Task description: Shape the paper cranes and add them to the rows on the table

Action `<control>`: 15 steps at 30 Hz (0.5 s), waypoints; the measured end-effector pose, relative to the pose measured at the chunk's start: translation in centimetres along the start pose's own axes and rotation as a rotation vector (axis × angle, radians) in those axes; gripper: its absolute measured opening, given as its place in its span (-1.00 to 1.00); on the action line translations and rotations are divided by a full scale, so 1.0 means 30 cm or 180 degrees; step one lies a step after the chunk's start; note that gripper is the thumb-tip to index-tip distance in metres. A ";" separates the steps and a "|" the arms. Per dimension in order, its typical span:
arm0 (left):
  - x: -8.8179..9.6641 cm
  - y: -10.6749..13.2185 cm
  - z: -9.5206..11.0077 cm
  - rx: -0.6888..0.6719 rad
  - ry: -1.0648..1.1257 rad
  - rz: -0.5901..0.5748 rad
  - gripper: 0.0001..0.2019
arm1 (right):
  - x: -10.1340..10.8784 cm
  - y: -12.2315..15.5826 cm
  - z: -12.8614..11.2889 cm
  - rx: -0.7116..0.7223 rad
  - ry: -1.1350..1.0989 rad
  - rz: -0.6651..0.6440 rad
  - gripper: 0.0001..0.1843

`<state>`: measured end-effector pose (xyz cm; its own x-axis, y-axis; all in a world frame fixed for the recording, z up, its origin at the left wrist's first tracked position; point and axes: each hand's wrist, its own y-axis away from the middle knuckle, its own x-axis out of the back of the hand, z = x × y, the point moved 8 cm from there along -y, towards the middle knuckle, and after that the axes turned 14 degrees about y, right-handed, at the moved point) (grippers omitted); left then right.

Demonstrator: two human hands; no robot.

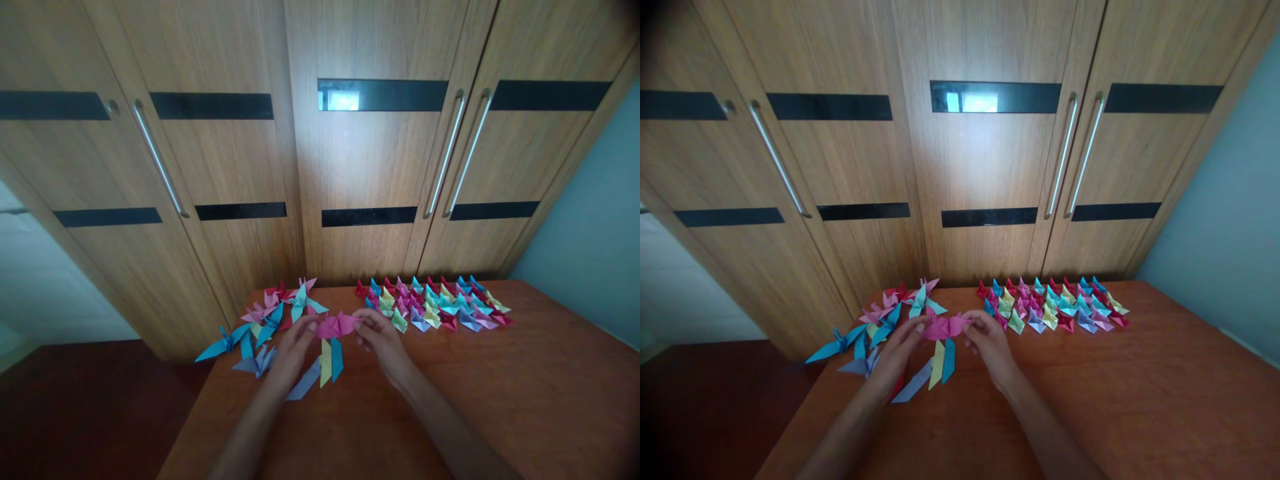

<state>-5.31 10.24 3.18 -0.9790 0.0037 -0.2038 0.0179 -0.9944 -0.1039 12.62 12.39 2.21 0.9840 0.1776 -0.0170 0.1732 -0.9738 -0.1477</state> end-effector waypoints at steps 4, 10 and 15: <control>-0.093 0.013 -0.048 0.0116 -0.0487 -0.0522 -0.76 | 0.046 0.048 0.014 -0.0078 0.0073 -0.0082 -0.76; -0.164 0.030 -0.114 0.0126 -0.0890 -0.0806 -0.84 | 0.085 0.071 0.021 -0.0033 0.1006 -0.0341 -0.80; -0.187 0.036 -0.120 -0.0011 -0.1026 -0.0753 -0.86 | 0.088 0.070 0.021 0.0124 0.1350 -0.0384 -0.83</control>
<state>0.92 9.51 0.70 -0.9698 0.1986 0.1419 -0.2154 -0.9698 -0.1147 15.57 10.90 1.24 0.8886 0.2076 0.4089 0.2942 -0.9421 -0.1609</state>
